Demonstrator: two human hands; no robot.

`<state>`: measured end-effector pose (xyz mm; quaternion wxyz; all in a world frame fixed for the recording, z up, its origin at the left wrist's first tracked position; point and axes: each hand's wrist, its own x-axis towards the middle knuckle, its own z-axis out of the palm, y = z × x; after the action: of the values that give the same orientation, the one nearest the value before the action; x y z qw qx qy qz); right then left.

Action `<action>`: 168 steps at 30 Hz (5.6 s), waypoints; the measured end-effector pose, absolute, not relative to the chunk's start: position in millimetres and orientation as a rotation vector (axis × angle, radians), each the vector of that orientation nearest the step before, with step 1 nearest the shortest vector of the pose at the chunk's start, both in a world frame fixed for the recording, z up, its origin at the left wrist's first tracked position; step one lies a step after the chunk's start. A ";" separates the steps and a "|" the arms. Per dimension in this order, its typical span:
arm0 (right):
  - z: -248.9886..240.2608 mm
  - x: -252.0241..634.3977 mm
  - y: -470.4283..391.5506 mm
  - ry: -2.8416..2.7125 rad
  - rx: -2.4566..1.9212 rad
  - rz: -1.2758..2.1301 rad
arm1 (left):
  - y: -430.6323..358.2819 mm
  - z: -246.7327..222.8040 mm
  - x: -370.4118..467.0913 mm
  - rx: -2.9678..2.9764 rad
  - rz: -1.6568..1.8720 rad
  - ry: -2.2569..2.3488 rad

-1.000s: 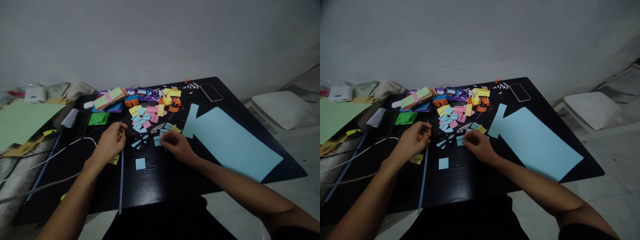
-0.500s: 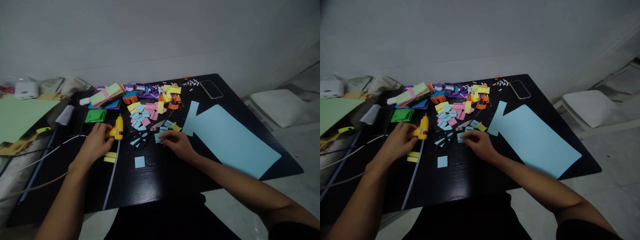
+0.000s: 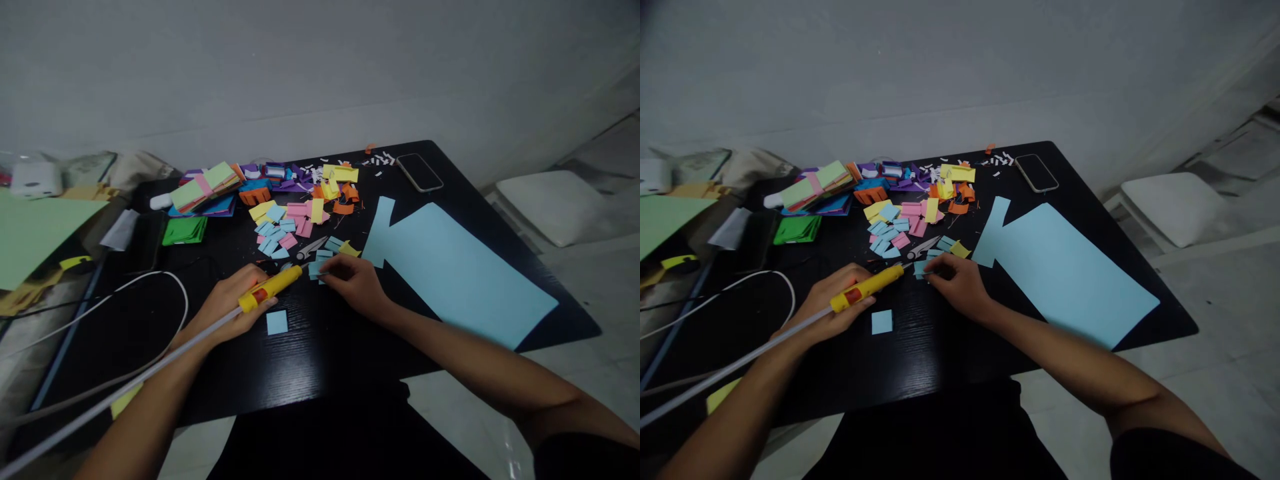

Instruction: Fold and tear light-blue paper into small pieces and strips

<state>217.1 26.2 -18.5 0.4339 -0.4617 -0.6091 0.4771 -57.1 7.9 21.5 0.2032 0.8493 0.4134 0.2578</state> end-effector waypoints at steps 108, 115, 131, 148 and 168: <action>-17.1 209.2 19.3 -1.291 -0.896 1.657 | 1.0 7.4 -3.6 1.828 0.859 1.243; -16.9 208.7 17.2 -1.316 -0.950 1.618 | -0.7 1.6 -2.3 1.866 0.899 1.230; -16.3 210.8 19.6 -1.388 -1.021 1.563 | -0.1 1.6 -2.1 1.722 0.848 1.220; -17.5 212.7 22.0 -1.537 -1.037 1.551 | -1.8 5.2 -3.1 1.859 0.868 1.238; -13.5 212.7 26.1 -1.426 -0.975 1.633 | 6.7 4.0 -19.0 1.904 0.946 1.367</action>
<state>212.7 26.1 -13.5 0.3730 -0.3806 -0.5564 0.6375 -19.0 6.7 4.0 0.3024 0.7180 0.5154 0.3569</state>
